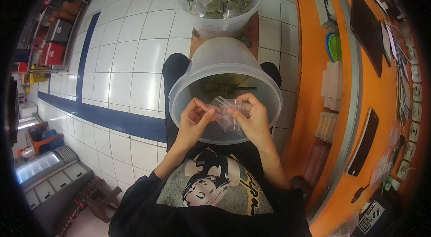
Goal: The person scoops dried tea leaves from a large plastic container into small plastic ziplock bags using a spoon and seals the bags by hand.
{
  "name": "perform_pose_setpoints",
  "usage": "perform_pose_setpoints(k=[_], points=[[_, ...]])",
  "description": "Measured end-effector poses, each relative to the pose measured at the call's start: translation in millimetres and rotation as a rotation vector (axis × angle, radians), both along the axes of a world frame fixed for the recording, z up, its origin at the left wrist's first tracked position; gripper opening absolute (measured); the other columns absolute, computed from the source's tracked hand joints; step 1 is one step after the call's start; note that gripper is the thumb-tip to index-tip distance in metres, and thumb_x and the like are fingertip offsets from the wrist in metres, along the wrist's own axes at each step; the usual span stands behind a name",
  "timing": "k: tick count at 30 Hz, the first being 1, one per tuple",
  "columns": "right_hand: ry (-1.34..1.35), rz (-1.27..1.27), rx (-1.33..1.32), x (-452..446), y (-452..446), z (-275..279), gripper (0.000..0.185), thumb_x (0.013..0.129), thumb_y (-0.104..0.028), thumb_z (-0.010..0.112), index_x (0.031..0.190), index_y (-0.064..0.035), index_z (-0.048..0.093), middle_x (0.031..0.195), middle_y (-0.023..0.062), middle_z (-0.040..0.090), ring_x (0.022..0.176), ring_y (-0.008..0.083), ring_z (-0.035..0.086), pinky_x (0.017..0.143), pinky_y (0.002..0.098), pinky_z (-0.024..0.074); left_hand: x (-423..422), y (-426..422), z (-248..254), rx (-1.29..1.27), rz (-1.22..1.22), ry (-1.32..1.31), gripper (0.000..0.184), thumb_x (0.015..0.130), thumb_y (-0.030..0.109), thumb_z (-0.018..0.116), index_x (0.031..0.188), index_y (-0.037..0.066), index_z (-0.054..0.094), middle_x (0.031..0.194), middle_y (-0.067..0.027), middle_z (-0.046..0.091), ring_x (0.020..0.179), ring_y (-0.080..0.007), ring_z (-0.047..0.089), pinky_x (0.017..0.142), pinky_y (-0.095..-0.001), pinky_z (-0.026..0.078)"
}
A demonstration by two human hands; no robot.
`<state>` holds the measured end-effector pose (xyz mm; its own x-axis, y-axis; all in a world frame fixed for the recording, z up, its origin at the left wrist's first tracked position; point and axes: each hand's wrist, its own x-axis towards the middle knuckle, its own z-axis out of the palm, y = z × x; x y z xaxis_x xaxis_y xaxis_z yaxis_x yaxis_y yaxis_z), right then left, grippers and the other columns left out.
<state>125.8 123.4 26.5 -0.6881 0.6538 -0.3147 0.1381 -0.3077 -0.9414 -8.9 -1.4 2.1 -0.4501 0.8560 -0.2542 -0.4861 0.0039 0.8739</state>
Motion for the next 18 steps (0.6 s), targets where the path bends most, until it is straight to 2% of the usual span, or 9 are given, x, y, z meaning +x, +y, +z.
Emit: perform_pose_setpoints(k=[3,5,8,10,12,13,15,16,18], points=[[0.061,0.033,-0.132,2.8,-0.1,-3.6,0.018,0.085,-0.004,0.067,0.099,-0.002,0.054,0.092,0.0056,0.063,0.081,0.0077,0.058,0.071,0.0207,0.0471,0.9,-0.4,-7.5,0.005,0.009,0.043,0.016,0.092,0.008,0.06,0.099,0.006,0.046,0.095,-0.0076,0.063,0.087,-0.0107,0.059,0.072,-0.0253,0.049],[0.083,0.026,-0.189,4.0,-0.5,-1.3,0.018,0.085,-0.004,0.067,0.099,-0.0023,0.055,0.092,0.0053,0.063,0.081,0.0077,0.058,0.071,0.0208,0.0469,-1.5,1.1,-3.0,0.014,0.021,0.12,0.017,0.093,0.007,0.057,0.104,0.006,0.045,0.101,-0.0105,0.063,0.088,-0.0127,0.06,0.075,-0.027,0.05],[0.099,0.017,-0.265,7.0,0.1,-2.7,0.016,0.086,-0.003,0.066,0.098,-0.003,0.055,0.091,0.0048,0.063,0.082,0.0084,0.059,0.073,0.0211,0.0467,0.5,-0.6,-6.6,0.03,0.001,0.069,0.022,0.094,0.005,0.052,0.114,0.005,0.042,0.109,-0.0127,0.061,0.092,-0.0148,0.06,0.08,-0.0289,0.051],[0.097,0.003,-0.286,9.2,-1.7,-5.7,0.016,0.086,-0.002,0.065,0.098,-0.0034,0.055,0.09,0.0045,0.063,0.082,0.009,0.059,0.074,0.0213,0.0467,0.5,-2.1,-7.1,0.009,-0.013,0.126,0.023,0.095,0.004,0.049,0.117,0.005,0.043,0.111,-0.0128,0.06,0.095,-0.0159,0.06,0.083,-0.03,0.051],[0.222,-0.096,-0.457,11.3,-3.4,-8.9,0.013,0.089,-0.003,0.06,0.099,-0.0035,0.053,0.09,0.0053,0.063,0.083,0.0114,0.06,0.071,0.0221,0.0474,0.8,-2.4,-5.9,-0.013,-0.036,0.186,0.024,0.096,0.003,0.047,0.12,0.004,0.043,0.113,-0.0129,0.059,0.098,-0.017,0.06,0.086,-0.0311,0.051],[0.23,-0.109,-0.461,12.1,-4.4,-8.5,0.013,0.089,-0.003,0.06,0.099,-0.0035,0.053,0.09,0.0053,0.063,0.083,0.0114,0.06,0.071,0.0221,0.0474,1.0,-2.7,-4.1,-0.002,-0.032,0.191,0.023,0.096,0.003,0.045,0.119,0.004,0.045,0.113,-0.0127,0.059,0.095,-0.0152,0.059,0.082,-0.0295,0.051],[0.173,-0.065,-0.356,14.3,-7.1,-4.4,0.011,0.092,-0.003,0.055,0.102,-0.004,0.051,0.086,0.0035,0.058,0.073,0.0092,0.055,0.062,0.0204,0.0442,1.6,-5.4,0.7,0.0,-0.052,0.2,0.022,0.097,0.003,0.043,0.119,0.003,0.046,0.113,-0.0124,0.058,0.093,-0.0133,0.058,0.078,-0.0279,0.051],[0.182,-0.089,-0.365,16.6,-9.7,-3.9,0.011,0.092,-0.003,0.055,0.102,-0.004,0.051,0.086,0.0035,0.058,0.073,0.0092,0.055,0.062,0.0204,0.0442,1.3,-8.3,3.6,-0.039,-0.097,0.256,0.018,0.097,0.004,0.044,0.114,0.003,0.049,0.108,-0.0108,0.058,0.088,-0.0115,0.056,0.073,-0.0256,0.049],[0.233,-0.131,-0.438,23.7,-16.7,-2.4,0.009,0.096,-0.007,0.049,0.105,-0.0045,0.049,0.08,0.0011,0.051,0.064,0.0059,0.045,0.054,0.018,0.036,0.0,-18.1,5.5,-0.088,-0.18,0.315,0.015,0.096,0.005,0.045,0.11,0.003,0.051,0.104,-0.0091,0.058,0.082,-0.0097,0.053,0.069,-0.0233,0.047]])
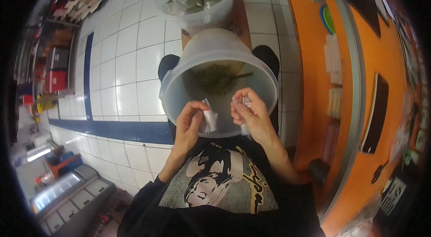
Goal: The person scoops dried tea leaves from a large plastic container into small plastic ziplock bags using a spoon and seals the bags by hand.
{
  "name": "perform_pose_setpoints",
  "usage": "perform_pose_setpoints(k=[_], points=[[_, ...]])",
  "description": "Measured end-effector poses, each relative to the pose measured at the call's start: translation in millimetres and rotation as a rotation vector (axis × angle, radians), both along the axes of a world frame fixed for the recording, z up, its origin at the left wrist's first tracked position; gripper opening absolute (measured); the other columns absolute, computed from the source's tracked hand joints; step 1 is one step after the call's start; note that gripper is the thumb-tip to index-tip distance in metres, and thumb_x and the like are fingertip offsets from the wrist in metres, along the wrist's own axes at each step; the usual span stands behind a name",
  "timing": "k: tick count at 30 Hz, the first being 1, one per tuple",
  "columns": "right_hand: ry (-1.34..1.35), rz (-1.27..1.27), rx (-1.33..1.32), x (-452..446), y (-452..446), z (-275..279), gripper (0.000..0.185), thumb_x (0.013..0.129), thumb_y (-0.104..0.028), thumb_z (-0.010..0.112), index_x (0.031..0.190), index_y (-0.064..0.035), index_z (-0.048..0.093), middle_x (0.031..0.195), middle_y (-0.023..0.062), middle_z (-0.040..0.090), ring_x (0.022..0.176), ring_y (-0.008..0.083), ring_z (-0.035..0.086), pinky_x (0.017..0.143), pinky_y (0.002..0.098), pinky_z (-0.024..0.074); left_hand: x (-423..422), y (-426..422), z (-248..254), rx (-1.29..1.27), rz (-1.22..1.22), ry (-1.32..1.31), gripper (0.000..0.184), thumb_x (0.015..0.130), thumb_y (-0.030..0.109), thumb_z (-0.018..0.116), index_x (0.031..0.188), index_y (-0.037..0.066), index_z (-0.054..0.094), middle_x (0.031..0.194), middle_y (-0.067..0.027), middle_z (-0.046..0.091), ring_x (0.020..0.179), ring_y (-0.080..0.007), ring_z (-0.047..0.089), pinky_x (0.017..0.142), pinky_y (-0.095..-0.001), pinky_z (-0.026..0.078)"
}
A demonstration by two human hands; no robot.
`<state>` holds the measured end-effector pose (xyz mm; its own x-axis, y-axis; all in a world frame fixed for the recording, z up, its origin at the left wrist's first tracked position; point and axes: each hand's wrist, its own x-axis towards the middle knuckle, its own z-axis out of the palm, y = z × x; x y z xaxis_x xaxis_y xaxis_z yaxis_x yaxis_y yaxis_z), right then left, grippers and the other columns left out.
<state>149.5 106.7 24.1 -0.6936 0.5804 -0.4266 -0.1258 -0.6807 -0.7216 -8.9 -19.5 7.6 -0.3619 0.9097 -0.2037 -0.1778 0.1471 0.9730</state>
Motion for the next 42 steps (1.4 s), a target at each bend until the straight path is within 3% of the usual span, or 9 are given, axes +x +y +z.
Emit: perform_pose_setpoints(k=[2,4,7,8,9,11,14,20,42], points=[[0.025,0.001,0.035,23.8,-2.9,10.3,0.011,0.096,-0.01,0.048,0.106,-0.0048,0.049,0.078,0.0003,0.048,0.063,0.0051,0.041,0.053,0.0173,0.0326,-3.7,-16.5,1.3,0.007,-0.007,-0.063,0.011,0.095,0.015,0.052,0.1,0.004,0.052,0.087,-0.0036,0.051,0.07,-0.0076,0.045,0.057,-0.0211,0.039],[-0.013,0.016,0.147,62.7,-13.4,20.0,0.017,0.096,-0.017,0.048,0.108,-0.0051,0.05,0.077,-0.0012,0.045,0.062,0.004,0.038,0.054,0.0161,0.0293,-12.0,-45.5,15.2,0.067,0.015,-0.455,0.024,0.091,0.027,0.06,0.088,0.007,0.048,0.077,0.0005,0.04,0.063,-0.0077,0.039,0.049,-0.0216,0.036],[-0.512,-0.313,0.562,122.3,-57.1,-13.9,0.017,0.094,-0.019,0.05,0.099,-0.0037,0.055,0.079,-0.0014,0.051,0.068,0.0058,0.047,0.059,0.0185,0.0371,-55.6,-112.3,-8.2,0.174,-0.048,-0.603,0.034,0.091,0.031,0.061,0.106,0.01,0.039,0.084,0.0025,0.041,0.062,-0.0036,0.035,0.042,-0.0141,0.027],[-0.702,-0.393,0.55,150.5,-82.0,-44.3,0.015,0.093,-0.017,0.052,0.097,-0.0032,0.056,0.078,-0.0007,0.052,0.069,0.0071,0.05,0.061,0.02,0.0391,-59.4,-128.7,-9.7,-0.002,0.221,-0.551,0.029,0.089,0.029,0.065,0.1,0.013,0.043,0.083,0.002,0.04,0.059,-0.0018,0.032,0.043,-0.0171,0.03],[-0.89,-0.461,0.534,180.3,-110.5,-76.5,0.012,0.092,-0.014,0.053,0.095,-0.0027,0.057,0.078,0.0,0.054,0.071,0.0084,0.053,0.062,0.0216,0.0411,-61.8,-142.3,-21.7,-0.041,0.19,-0.552,0.029,0.089,0.029,0.065,0.1,0.013,0.043,0.083,0.002,0.04,0.059,-0.0018,0.032,0.043,-0.0171,0.03],[-1.193,-0.405,0.312,226.1,-175.2,-123.9,0.012,0.091,-0.014,0.054,0.095,-0.0027,0.057,0.078,0.0002,0.054,0.071,0.0088,0.053,0.062,0.0219,0.0413,-72.4,-195.7,-81.3,-0.593,0.401,-0.208,0.023,0.093,0.021,0.058,0.109,0.014,0.044,0.084,0.0026,0.044,0.061,-0.0024,0.035,0.049,-0.018,0.037],[-1.401,-0.201,-0.085,266.9,-261.1,-172.4,0.012,0.091,-0.014,0.054,0.095,-0.0027,0.057,0.078,0.0005,0.054,0.072,0.0093,0.053,0.063,0.0223,0.0416,-55.2,-278.1,-118.9,-1.154,0.289,0.083,0.022,0.093,0.021,0.057,0.109,0.013,0.045,0.084,0.0018,0.044,0.062,-0.0036,0.036,0.05,-0.019,0.038],[-1.351,-0.078,-0.317,271.1,-310.1,-199.8,0.012,0.091,-0.013,0.055,0.095,-0.0026,0.057,0.079,0.0011,0.055,0.073,0.0104,0.054,0.064,0.0232,0.0423,-46.0,-315.5,-96.7,-1.338,0.074,0.319,0.022,0.092,0.02,0.056,0.11,0.013,0.046,0.085,0.0001,0.046,0.064,-0.0061,0.038,0.052,-0.0211,0.039],[-1.29,0.005,-0.331,268.6,-288.4,-212.5,0.012,0.088,-0.012,0.059,0.096,-0.0022,0.057,0.08,0.0034,0.057,0.076,0.0144,0.056,0.068,0.0264,0.0448,-39.3,-331.5,-85.0,-1.445,-0.119,0.477,0.022,0.091,0.017,0.053,0.111,0.01,0.049,0.088,-0.0059,0.051,0.071,-0.0153,0.046,0.06,-0.0285,0.042]])
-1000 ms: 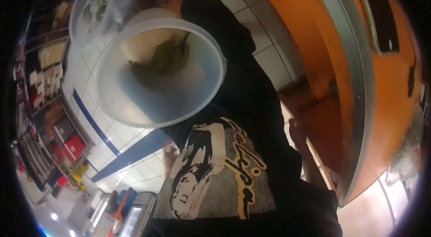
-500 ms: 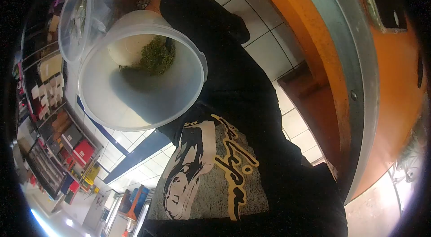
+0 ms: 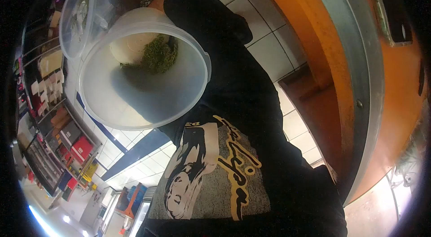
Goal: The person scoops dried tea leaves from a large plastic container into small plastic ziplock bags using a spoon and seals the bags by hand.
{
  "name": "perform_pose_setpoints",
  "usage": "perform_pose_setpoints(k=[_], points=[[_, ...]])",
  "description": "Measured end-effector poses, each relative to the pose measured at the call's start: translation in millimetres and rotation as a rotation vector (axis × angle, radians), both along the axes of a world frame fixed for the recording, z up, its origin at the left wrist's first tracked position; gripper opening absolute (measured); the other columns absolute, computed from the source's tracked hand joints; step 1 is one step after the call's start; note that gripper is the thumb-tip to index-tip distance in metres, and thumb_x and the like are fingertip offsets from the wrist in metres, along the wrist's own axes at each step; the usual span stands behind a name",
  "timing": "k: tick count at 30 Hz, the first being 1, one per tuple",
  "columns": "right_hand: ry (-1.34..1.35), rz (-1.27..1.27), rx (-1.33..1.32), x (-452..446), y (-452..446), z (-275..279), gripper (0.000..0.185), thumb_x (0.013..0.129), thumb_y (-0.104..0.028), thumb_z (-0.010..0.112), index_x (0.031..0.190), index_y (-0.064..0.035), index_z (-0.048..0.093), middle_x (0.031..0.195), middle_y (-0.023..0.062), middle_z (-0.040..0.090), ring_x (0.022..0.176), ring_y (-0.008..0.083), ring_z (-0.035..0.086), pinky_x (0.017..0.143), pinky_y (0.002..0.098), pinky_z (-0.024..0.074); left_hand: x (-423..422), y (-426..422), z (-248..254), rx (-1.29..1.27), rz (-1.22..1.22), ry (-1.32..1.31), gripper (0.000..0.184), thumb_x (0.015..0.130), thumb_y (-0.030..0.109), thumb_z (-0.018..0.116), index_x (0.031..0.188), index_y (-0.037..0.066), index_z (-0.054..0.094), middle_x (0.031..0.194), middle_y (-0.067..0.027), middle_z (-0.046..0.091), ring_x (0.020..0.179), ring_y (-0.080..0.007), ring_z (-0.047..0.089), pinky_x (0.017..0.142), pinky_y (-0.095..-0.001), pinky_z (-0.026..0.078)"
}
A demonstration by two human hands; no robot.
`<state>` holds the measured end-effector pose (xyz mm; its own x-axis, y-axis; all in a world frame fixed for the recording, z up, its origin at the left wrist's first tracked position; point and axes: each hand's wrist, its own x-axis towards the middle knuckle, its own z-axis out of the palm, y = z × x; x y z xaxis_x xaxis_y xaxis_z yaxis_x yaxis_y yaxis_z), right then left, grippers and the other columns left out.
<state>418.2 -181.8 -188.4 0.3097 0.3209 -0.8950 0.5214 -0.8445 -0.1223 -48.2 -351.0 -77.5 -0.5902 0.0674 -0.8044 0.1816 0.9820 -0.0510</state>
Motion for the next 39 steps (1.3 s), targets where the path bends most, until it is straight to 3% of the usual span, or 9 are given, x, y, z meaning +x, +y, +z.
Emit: perform_pose_setpoints(k=[15,32,36,39], points=[[0.015,0.027,-0.018,3.4,9.3,-2.4,0.013,0.087,-0.011,0.061,0.096,-0.002,0.057,0.081,0.0049,0.059,0.078,0.0171,0.058,0.071,0.0286,0.0465,4.0,11.2,-3.6,-0.064,-0.183,0.003,0.023,0.09,0.014,0.05,0.113,0.008,0.051,0.09,-0.01,0.054,0.076,-0.0216,0.051,0.065,-0.0335,0.045],[0.028,0.079,-0.03,8.6,19.3,-2.9,0.015,0.085,-0.01,0.064,0.096,-0.0017,0.057,0.082,0.0067,0.061,0.08,0.0201,0.06,0.074,0.031,0.0485,-13.6,79.9,-22.9,-0.157,-0.911,0.042,0.026,0.089,0.011,0.047,0.114,0.006,0.054,0.093,-0.0146,0.058,0.081,-0.0286,0.057,0.071,-0.0392,0.047],[0.029,0.098,-0.026,11.0,25.8,-0.3,0.015,0.085,-0.009,0.064,0.096,-0.0016,0.057,0.082,0.0071,0.061,0.081,0.0209,0.06,0.074,0.0316,0.0489,-18.4,123.5,2.0,-0.088,-1.011,0.011,0.027,0.089,0.011,0.047,0.114,0.006,0.054,0.094,-0.0157,0.059,0.083,-0.0303,0.058,0.073,-0.0405,0.048],[0.035,0.13,-0.007,11.3,37.5,5.5,0.016,0.085,-0.009,0.065,0.096,-0.0016,0.057,0.082,0.0074,0.062,0.081,0.0214,0.061,0.075,0.032,0.0493,-13.9,188.0,62.0,0.102,-0.952,-0.08,0.027,0.089,0.01,0.046,0.114,0.005,0.055,0.094,-0.0165,0.059,0.084,-0.0316,0.059,0.074,-0.0415,0.049]])
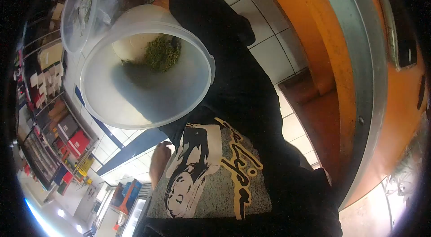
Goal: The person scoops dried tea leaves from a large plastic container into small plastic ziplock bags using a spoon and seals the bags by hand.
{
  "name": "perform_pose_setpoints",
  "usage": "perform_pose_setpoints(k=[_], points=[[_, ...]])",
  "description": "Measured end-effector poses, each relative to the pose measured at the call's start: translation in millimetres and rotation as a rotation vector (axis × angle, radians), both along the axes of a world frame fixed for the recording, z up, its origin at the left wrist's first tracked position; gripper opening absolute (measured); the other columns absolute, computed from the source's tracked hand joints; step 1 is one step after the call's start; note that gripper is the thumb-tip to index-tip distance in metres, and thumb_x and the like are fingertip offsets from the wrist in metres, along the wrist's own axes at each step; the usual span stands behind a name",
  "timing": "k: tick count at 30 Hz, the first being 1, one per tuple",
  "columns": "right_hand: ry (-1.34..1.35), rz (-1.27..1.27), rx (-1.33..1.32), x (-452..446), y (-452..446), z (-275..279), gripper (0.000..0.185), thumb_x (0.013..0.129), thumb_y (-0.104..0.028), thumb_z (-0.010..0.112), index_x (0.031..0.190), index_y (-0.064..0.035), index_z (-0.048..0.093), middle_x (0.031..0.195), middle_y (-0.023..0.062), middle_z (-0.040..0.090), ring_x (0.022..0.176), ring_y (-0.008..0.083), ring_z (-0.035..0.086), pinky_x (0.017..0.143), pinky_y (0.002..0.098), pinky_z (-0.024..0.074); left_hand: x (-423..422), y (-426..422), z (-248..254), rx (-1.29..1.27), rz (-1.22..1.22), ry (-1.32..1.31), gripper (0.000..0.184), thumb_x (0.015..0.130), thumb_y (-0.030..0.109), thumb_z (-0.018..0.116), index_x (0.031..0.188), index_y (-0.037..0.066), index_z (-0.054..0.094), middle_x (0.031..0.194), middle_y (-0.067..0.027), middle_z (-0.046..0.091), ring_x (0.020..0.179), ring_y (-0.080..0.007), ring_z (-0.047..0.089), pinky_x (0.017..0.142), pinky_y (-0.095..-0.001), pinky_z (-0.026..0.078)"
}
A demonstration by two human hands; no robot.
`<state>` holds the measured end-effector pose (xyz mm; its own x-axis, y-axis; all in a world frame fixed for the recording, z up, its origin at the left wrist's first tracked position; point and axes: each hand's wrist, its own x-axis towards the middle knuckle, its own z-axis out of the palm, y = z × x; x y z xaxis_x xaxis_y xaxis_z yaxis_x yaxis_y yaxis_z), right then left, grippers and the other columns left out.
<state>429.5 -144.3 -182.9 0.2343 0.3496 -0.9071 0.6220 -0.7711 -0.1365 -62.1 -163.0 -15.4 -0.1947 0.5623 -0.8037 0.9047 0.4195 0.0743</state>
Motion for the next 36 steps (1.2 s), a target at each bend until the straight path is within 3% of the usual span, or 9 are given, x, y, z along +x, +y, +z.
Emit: perform_pose_setpoints(k=[2,6,7,11,15,21,26,31,36], points=[[0.011,0.034,0.041,-0.3,17.1,8.9,0.016,0.084,-0.009,0.065,0.096,-0.0015,0.057,0.082,0.0076,0.062,0.081,0.0218,0.061,0.075,0.0323,0.0495,11.4,42.2,44.6,0.094,0.108,-0.2,0.027,0.088,0.008,0.044,0.11,0.003,0.059,0.096,-0.0227,0.059,0.088,-0.0411,0.057,0.079,-0.0462,0.046],[0.121,0.112,0.431,-26.8,103.6,72.7,0.017,0.084,-0.009,0.066,0.096,-0.0015,0.057,0.083,0.008,0.062,0.082,0.0225,0.061,0.076,0.0329,0.0499,49.6,98.7,99.4,0.312,0.334,-0.43,0.026,0.084,-0.001,0.058,0.11,0.0,0.057,0.093,-0.0146,0.062,0.085,-0.0248,0.063,0.076,-0.0371,0.049],[0.19,0.179,0.703,-41.3,130.4,94.2,0.013,0.081,-0.004,0.067,0.089,0.0004,0.058,0.077,0.0053,0.058,0.072,0.0104,0.053,0.062,0.0256,0.0444,57.7,102.9,100.1,0.314,0.336,-0.429,0.026,0.084,-0.001,0.058,0.11,0.0,0.057,0.093,-0.0146,0.062,0.085,-0.0248,0.063,0.076,-0.0371,0.049],[0.803,0.127,0.728,-132.3,199.1,201.1,0.016,0.083,-0.011,0.069,0.095,-0.0042,0.062,0.085,0.0092,0.064,0.079,0.0143,0.065,0.068,0.0278,0.0527,84.8,126.2,87.1,0.734,0.651,-0.739,0.026,0.08,-0.001,0.068,0.103,-0.002,0.056,0.092,-0.0126,0.062,0.086,-0.0193,0.062,0.076,-0.031,0.048],[1.252,0.159,0.649,-204.3,201.1,209.4,0.028,0.077,-0.011,0.074,0.101,-0.0005,0.063,0.095,0.013,0.067,0.082,0.0189,0.067,0.072,0.0291,0.0541,107.6,144.4,76.3,0.89,0.782,-0.929,0.023,0.079,0.003,0.073,0.094,-0.001,0.055,0.089,-0.0116,0.06,0.084,-0.0177,0.06,0.077,-0.0289,0.046],[1.218,0.169,0.652,-218.9,204.7,198.9,0.011,0.078,-0.008,0.073,0.082,0.0011,0.067,0.081,0.0108,0.068,0.076,0.0172,0.066,0.067,0.0281,0.0492,99.9,147.3,64.9,0.794,0.796,-0.907,0.034,0.074,0.006,0.079,0.097,0.0,0.054,0.095,-0.0088,0.057,0.084,-0.0157,0.055,0.081,-0.0282,0.044],[1.105,0.103,0.792,-219.3,216.2,204.6,0.011,0.074,-0.004,0.076,0.076,0.0004,0.066,0.073,0.0091,0.065,0.068,0.0151,0.064,0.061,0.027,0.0462,105.2,168.0,55.9,1.304,0.455,-0.377,0.059,0.067,0.014,0.085,0.111,0.0,0.047,0.106,-0.0092,0.05,0.093,-0.0177,0.051,0.084,-0.0293,0.043],[1.067,0.111,0.871,-230.9,216.5,206.1,0.013,0.07,0.0,0.077,0.073,-0.0006,0.064,0.069,0.0073,0.062,0.064,0.0142,0.061,0.059,0.027,0.0437,102.1,171.0,62.2,0.994,0.626,-0.922,0.036,0.079,0.013,0.076,0.102,-0.003,0.053,0.102,-0.0103,0.055,0.091,-0.0171,0.058,0.082,-0.0312,0.049],[1.131,0.174,0.748,-231.7,221.7,206.0,0.013,0.071,0.0,0.075,0.072,0.0,0.062,0.071,0.0079,0.062,0.068,0.0148,0.061,0.059,0.0271,0.0437,103.1,168.7,70.1,0.814,0.876,-1.007,0.006,0.087,-0.001,0.064,0.09,-0.004,0.059,0.089,-0.0104,0.065,0.088,-0.0168,0.065,0.08,-0.0286,0.052]])
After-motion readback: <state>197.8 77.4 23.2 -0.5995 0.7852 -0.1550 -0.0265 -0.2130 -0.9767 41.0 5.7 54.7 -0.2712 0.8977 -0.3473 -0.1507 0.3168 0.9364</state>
